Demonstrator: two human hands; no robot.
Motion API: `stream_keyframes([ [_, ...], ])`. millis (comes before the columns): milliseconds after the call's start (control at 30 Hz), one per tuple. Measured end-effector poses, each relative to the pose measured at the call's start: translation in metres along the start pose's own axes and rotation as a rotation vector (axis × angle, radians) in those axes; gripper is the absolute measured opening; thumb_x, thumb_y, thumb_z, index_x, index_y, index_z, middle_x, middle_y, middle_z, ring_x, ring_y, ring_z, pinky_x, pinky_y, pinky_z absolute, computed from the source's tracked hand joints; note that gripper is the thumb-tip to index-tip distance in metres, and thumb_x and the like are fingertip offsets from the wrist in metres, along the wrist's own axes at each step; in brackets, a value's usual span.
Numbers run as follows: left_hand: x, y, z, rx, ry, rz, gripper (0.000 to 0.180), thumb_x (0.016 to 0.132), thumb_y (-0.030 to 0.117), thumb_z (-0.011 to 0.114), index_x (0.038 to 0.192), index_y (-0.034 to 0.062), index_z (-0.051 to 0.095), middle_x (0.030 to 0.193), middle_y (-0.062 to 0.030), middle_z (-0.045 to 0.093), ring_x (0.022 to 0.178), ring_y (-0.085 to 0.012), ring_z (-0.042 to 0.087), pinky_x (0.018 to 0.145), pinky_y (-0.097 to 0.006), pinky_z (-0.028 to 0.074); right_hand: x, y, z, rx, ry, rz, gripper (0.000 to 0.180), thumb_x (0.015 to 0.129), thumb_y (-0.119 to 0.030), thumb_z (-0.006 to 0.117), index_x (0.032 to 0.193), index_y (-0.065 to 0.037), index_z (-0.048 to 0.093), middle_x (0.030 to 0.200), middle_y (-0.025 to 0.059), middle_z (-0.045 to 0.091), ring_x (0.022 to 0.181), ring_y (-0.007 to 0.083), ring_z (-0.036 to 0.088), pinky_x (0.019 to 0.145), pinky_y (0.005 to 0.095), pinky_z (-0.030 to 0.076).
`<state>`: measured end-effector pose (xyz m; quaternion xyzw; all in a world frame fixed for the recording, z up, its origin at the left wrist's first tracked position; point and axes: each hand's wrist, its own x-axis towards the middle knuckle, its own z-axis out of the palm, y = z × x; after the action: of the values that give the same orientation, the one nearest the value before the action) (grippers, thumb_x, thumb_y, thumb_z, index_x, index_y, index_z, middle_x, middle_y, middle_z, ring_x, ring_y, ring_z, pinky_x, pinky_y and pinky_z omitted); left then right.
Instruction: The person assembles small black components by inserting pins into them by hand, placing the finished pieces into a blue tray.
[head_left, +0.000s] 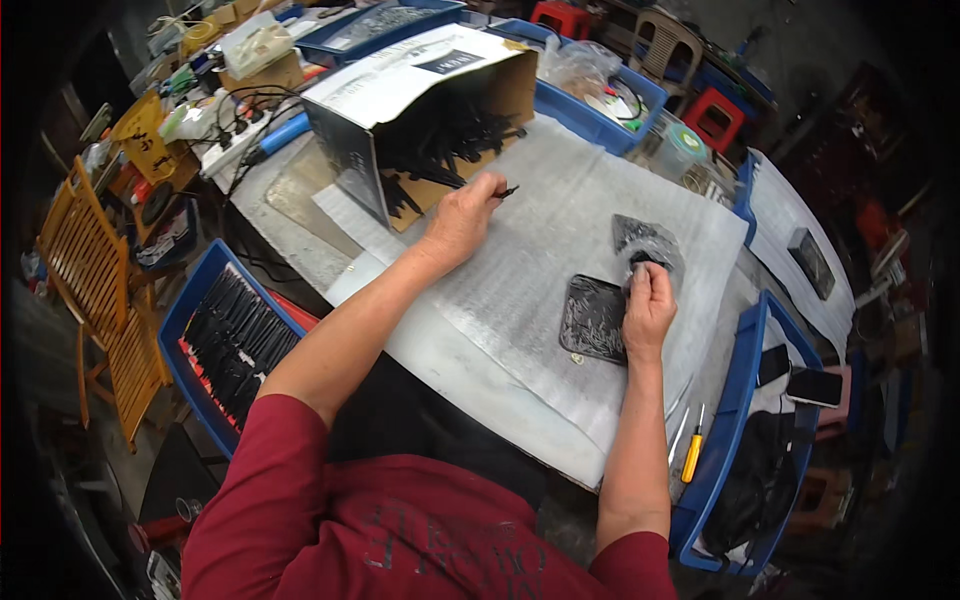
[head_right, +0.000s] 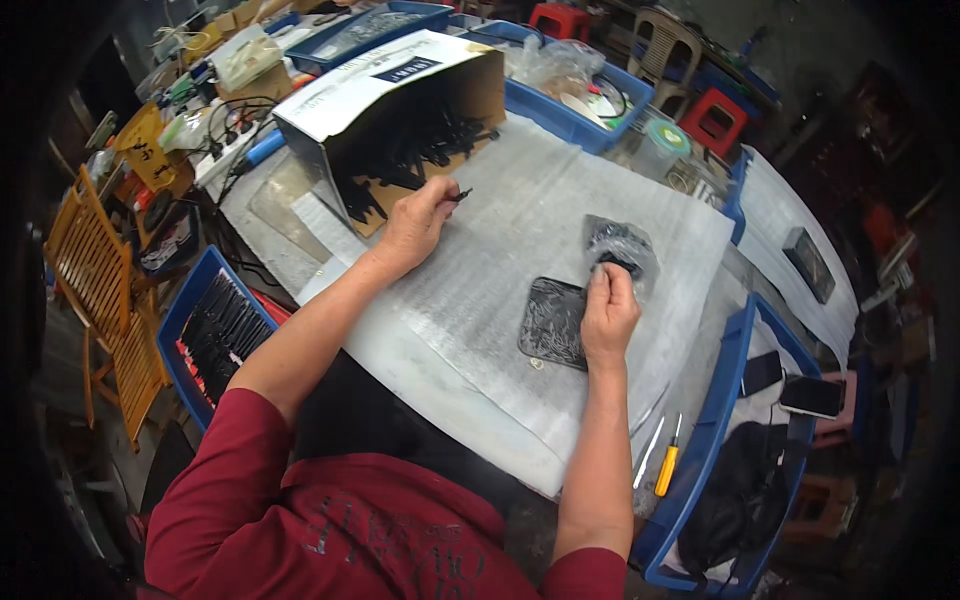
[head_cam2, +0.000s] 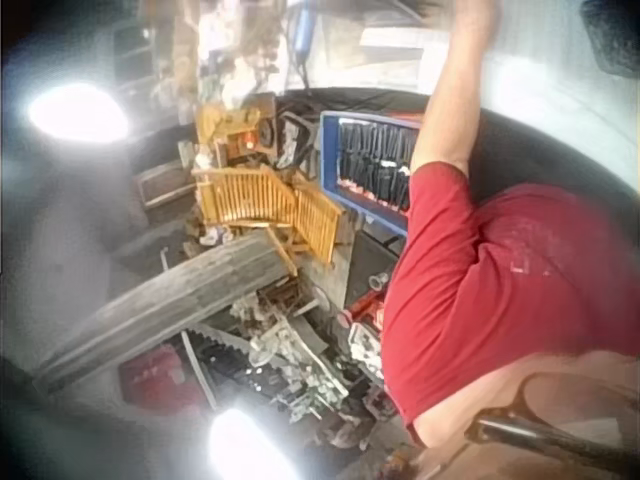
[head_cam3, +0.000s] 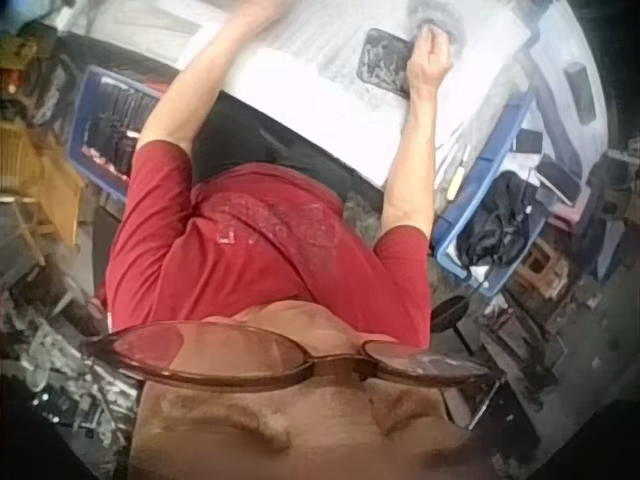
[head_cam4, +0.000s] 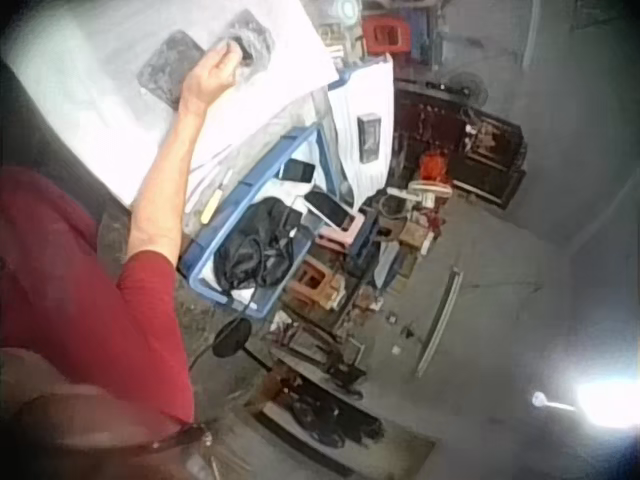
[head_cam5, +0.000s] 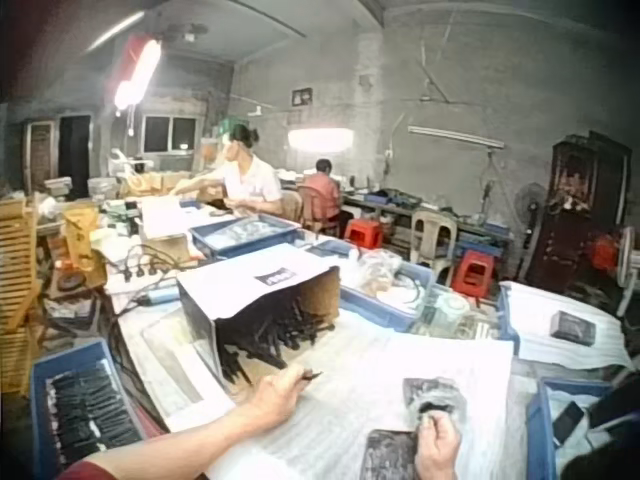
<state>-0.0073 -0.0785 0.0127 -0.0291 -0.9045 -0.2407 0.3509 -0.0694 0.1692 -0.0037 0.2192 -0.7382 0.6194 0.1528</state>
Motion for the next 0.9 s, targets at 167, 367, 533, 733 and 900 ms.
stream_keyframes([
  [167,0.006,0.056,0.023,-0.786,-0.056,-0.48,0.019,0.085,0.007,0.047,0.103,0.003,0.052,0.082,-0.0023,0.056,0.066,-0.0068,0.05,0.061,-0.021,0.044,0.004,-0.002,-0.012,-0.139,-0.082,0.004,0.011,0.082,-0.01,0.053,0.083,0.0,0.057,0.06,0.0022,0.051,0.056,0.0058,0.045,0.05,0.0224,0.038],
  [367,-0.015,0.06,0.05,-0.973,-0.162,-0.54,0.018,0.084,0.009,0.05,0.099,0.0003,0.057,0.08,0.0011,0.052,0.064,-0.0043,0.044,0.056,-0.019,0.038,0.007,-0.02,-0.019,-0.464,-0.372,-0.103,0.009,0.073,-0.007,0.056,0.079,0.0,0.056,0.078,0.0146,0.058,0.072,0.0312,0.055,0.064,0.0353,0.043],
  [533,-0.018,0.059,0.051,-0.834,-0.133,-0.377,0.016,0.082,0.009,0.053,0.095,0.001,0.058,0.081,-0.0013,0.054,0.069,-0.0078,0.049,0.061,-0.021,0.04,0.008,-0.02,-0.023,-0.606,-0.475,-0.108,0.009,0.074,-0.008,0.055,0.079,0.0,0.056,0.076,0.015,0.056,0.073,0.0314,0.055,0.065,0.037,0.043],
  [733,-0.015,0.062,0.049,-0.953,-0.174,-0.427,0.013,0.084,0.01,0.051,0.095,0.0027,0.054,0.081,0.0015,0.052,0.067,-0.0044,0.046,0.059,-0.018,0.04,0.003,-0.019,-0.02,-0.666,-0.549,-0.129,0.009,0.073,-0.009,0.055,0.078,-0.001,0.054,0.077,0.0151,0.056,0.073,0.0325,0.054,0.065,0.0385,0.043],
  [900,-0.016,0.058,0.046,-0.984,-0.19,-0.476,0.013,0.084,0.011,0.052,0.095,0.0033,0.053,0.079,0.001,0.052,0.063,-0.0041,0.046,0.056,-0.019,0.042,-0.005,-0.033,-0.004,-0.948,-0.583,-0.064,0.011,0.074,-0.01,0.054,0.076,0.001,0.053,0.077,0.0177,0.056,0.074,0.0347,0.054,0.065,0.0412,0.043],
])
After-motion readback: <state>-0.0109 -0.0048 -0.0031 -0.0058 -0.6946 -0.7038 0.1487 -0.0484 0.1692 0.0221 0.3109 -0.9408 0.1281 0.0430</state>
